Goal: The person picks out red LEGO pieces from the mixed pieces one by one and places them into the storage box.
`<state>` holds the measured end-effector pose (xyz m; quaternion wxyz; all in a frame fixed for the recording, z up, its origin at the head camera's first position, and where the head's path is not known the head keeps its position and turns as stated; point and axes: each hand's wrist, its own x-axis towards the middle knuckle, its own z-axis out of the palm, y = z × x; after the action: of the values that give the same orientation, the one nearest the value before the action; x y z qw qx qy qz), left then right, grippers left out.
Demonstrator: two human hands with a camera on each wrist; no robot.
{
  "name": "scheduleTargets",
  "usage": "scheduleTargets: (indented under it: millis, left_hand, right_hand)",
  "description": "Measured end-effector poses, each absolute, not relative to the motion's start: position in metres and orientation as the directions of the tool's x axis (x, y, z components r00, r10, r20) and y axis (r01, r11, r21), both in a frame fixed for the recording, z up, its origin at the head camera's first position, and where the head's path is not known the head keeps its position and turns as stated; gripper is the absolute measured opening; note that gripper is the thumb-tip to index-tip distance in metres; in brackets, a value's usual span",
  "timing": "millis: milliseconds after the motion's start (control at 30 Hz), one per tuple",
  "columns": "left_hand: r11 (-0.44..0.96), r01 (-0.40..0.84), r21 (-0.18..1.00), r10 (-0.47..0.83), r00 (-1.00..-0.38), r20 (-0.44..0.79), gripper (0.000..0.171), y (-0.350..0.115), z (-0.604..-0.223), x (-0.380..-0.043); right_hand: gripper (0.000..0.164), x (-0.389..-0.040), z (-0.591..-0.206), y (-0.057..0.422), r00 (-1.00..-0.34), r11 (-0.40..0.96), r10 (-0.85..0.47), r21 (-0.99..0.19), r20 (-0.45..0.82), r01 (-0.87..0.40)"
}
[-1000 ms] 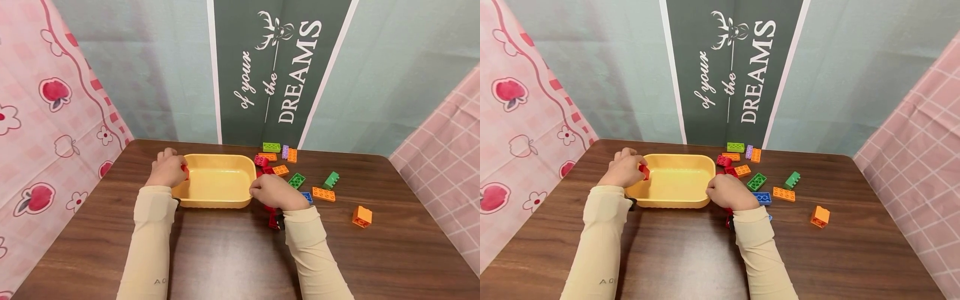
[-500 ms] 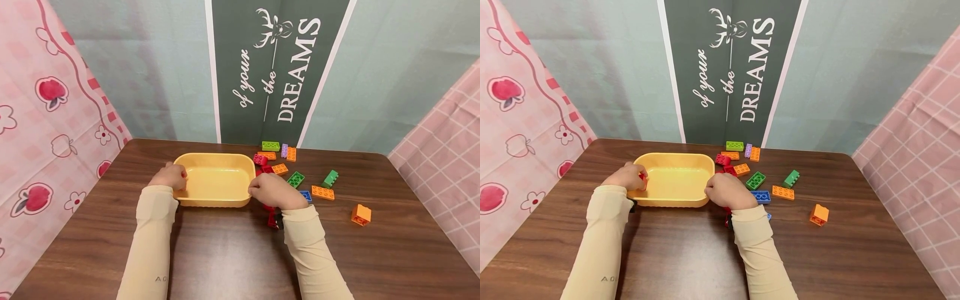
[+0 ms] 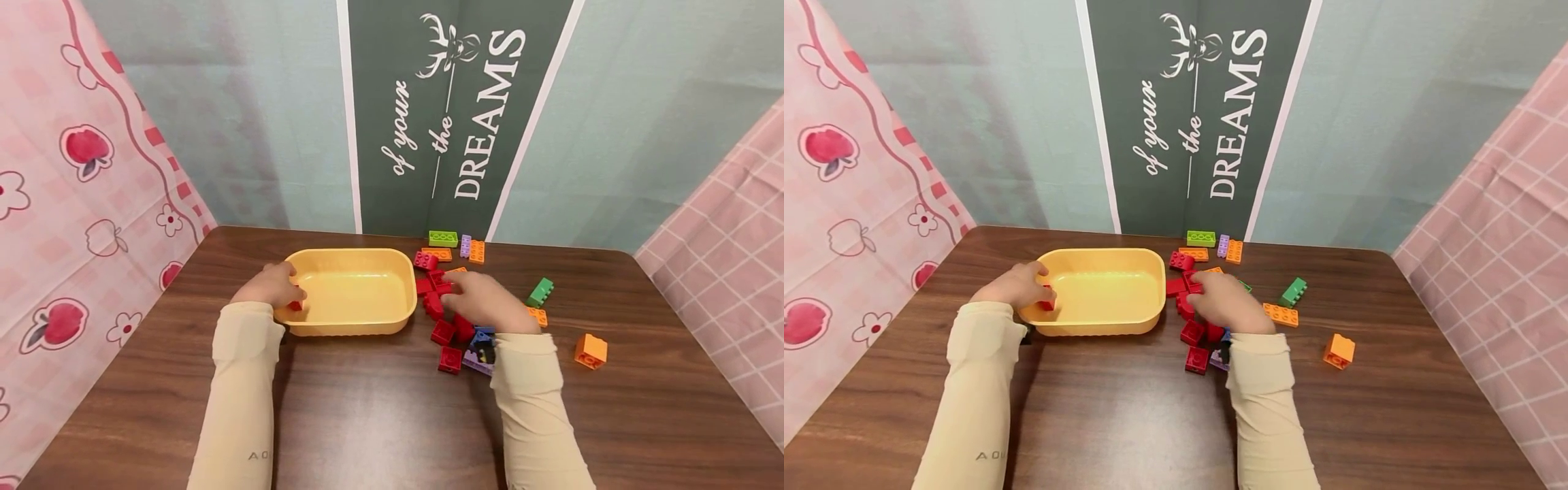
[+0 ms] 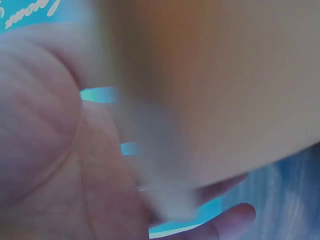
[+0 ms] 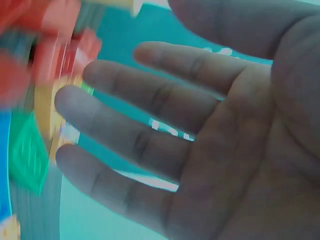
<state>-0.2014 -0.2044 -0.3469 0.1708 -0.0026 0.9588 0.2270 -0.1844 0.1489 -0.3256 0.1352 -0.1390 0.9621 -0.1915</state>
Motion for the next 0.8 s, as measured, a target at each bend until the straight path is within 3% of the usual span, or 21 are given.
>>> scheduleTargets:
  millis: [333,567,700,800]
  left_hand:
    - [0.918,-0.066,0.391,0.049,-0.96,-0.277,0.062,-0.194,-0.332,-0.193]
    - [0.939,0.024,0.344,0.078,-0.986,-0.145,0.058,-0.165,-0.323,-0.187]
    - [0.944,0.126,0.305,0.157,-0.984,-0.079,0.054,-0.143,-0.32,-0.186]
    - [0.944,0.168,0.284,0.195,-0.979,-0.067,0.052,-0.13,-0.317,-0.186]
  right_hand:
    - [0.036,-0.186,-0.326,0.194,-0.934,0.907,-0.199,-0.417,-0.296,-0.061]
    - [0.033,-0.192,-0.338,0.164,-0.932,0.909,-0.279,-0.378,-0.231,-0.178]
    - [0.039,-0.197,-0.354,0.131,-0.941,0.92,-0.31,-0.292,-0.133,-0.262]
    - [0.045,-0.198,-0.366,0.114,-0.944,0.939,-0.292,-0.233,-0.153,-0.253]
